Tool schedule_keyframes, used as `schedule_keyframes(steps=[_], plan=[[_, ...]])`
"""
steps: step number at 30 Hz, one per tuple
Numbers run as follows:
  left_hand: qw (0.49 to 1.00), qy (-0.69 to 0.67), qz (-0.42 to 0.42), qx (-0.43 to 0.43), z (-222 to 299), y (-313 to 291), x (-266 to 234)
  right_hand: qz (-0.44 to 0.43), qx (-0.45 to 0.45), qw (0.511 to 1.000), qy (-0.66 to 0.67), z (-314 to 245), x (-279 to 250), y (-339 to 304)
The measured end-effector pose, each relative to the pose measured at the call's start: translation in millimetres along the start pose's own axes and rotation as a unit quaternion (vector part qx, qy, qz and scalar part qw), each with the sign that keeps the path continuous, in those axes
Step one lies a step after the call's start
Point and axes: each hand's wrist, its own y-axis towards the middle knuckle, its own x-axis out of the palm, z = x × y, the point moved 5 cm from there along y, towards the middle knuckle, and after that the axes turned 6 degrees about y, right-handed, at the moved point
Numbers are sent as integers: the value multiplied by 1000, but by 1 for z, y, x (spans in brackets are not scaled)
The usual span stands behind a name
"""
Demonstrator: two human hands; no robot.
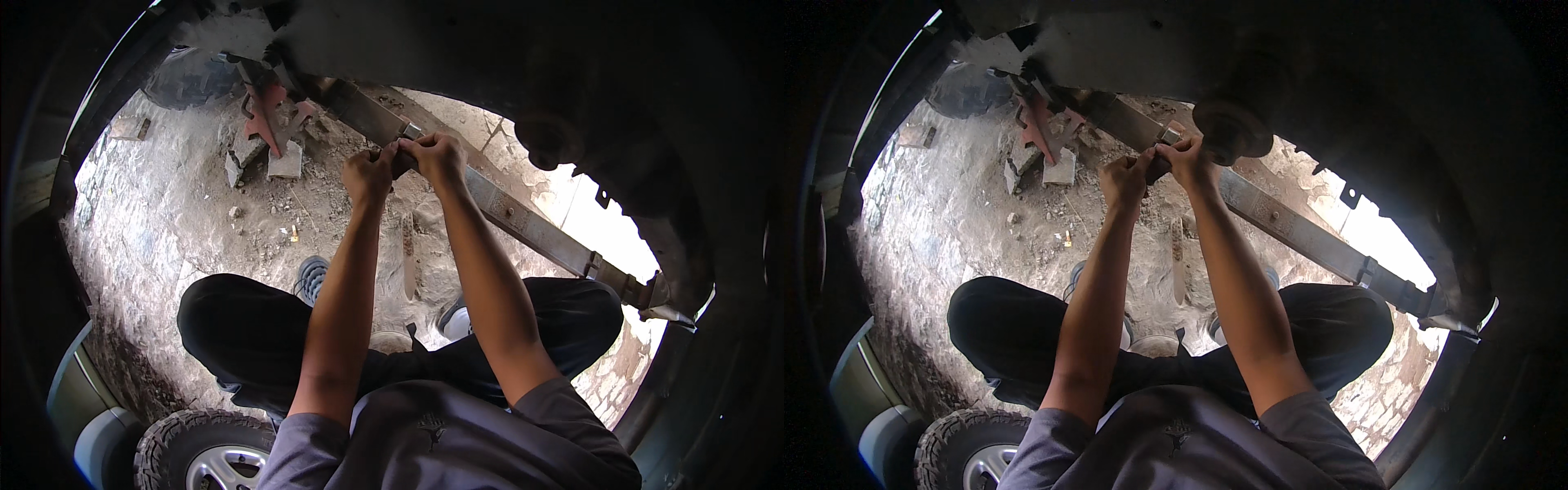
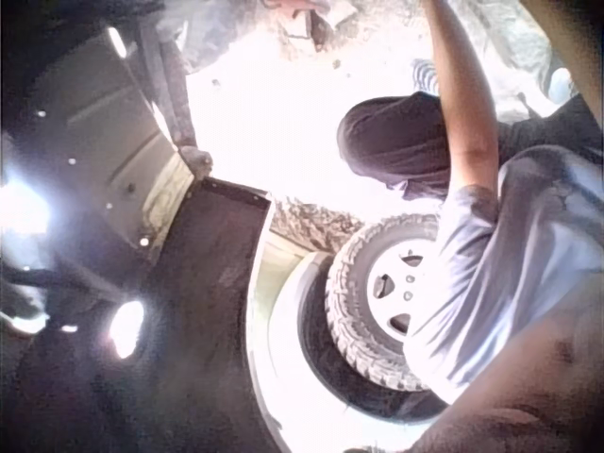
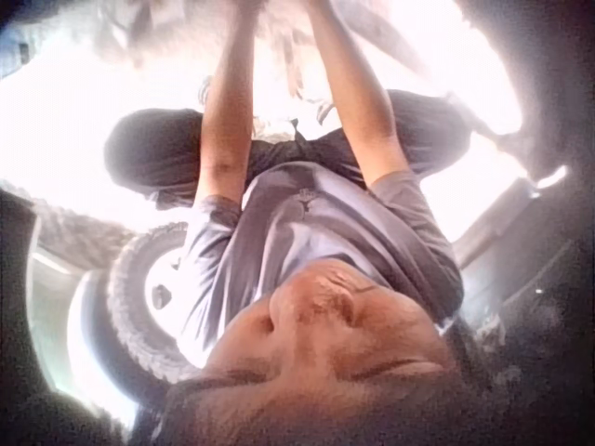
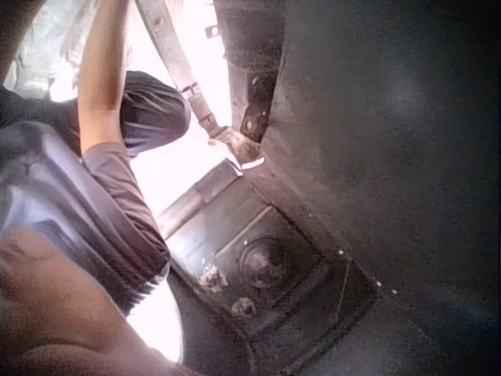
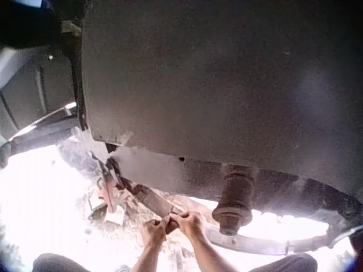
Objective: The person sits under a vehicle and uses a hammer and a small metal piece to tap and adjust a metal bracket on the undercarriage. They repeatedly position the metal piece and strike it with the hammer, then reposition and continue tapping.
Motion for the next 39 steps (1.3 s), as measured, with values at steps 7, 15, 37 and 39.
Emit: schedule_keyframes(steps=[7,15,37,39], plan=[[996,63,51,46,-8,0,-5,-26,16,999,-31,-8,3,-9],[999,-4,12,-45,-1,-13,7,-22,-21,999,-27,-4,-5,1],[991,-107,-18,-77,-11,-17,6,-25,18,999,18,14,5,-2],[991,-120,-10,-66,-9,-18,8,-15,48,998,24,16,3,-2]])
